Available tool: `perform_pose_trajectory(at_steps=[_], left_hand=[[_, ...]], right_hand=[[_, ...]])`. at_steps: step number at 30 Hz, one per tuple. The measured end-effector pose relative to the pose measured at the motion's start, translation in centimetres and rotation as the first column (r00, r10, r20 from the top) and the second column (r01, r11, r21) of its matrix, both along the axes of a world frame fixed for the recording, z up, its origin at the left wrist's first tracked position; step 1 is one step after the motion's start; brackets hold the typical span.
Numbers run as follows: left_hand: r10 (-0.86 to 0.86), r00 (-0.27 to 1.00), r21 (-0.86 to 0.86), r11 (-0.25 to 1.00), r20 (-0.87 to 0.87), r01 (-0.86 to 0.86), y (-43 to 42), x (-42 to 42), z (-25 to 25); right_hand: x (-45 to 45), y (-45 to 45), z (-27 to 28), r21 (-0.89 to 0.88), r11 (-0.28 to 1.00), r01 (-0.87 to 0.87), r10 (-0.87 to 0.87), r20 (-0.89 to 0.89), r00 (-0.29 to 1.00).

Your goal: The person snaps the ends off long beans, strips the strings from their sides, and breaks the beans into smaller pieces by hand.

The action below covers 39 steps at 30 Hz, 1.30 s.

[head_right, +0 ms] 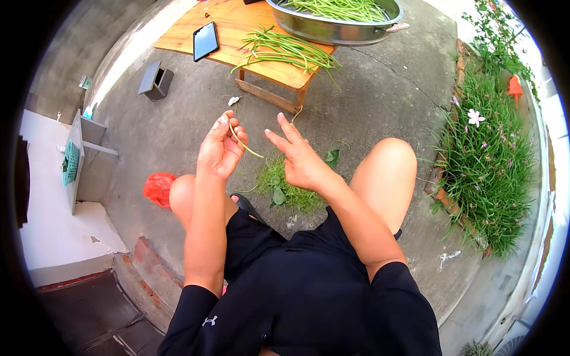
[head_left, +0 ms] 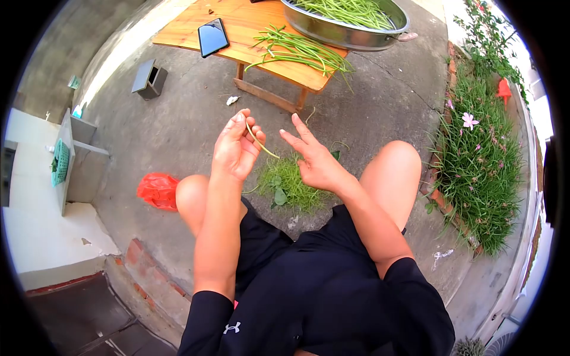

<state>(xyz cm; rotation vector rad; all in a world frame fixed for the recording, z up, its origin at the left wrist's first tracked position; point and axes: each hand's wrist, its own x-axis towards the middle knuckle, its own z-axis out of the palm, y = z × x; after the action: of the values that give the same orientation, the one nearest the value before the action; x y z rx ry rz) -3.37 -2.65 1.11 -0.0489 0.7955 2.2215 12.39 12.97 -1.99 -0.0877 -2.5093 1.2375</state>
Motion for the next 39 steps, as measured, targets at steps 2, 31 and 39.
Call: perform_pose_trajectory(at_steps=[2, 31, 39], left_hand=[[-0.008, 1.0, -0.039, 0.999, -0.005, 0.007, 0.3, 0.6, 0.3], [-0.09, 0.954, -0.207, 0.978, -0.288, 0.03, 1.1, 2.0, 2.1], [-0.108, 0.949, -0.265, 0.964, -0.296, 0.026, 0.4, 1.7, 1.6]], right_hand=[[-0.1, 0.6, 1.0, -0.407, 0.913, -0.022, 0.109, 0.19, 0.976], [-11.4, 17.4, 23.4, 0.432, 0.763, 0.481, -0.36, -0.335, 0.871], [-13.2, 17.6, 21.9, 0.264, 0.814, 0.517, -0.308, -0.558, 0.771]])
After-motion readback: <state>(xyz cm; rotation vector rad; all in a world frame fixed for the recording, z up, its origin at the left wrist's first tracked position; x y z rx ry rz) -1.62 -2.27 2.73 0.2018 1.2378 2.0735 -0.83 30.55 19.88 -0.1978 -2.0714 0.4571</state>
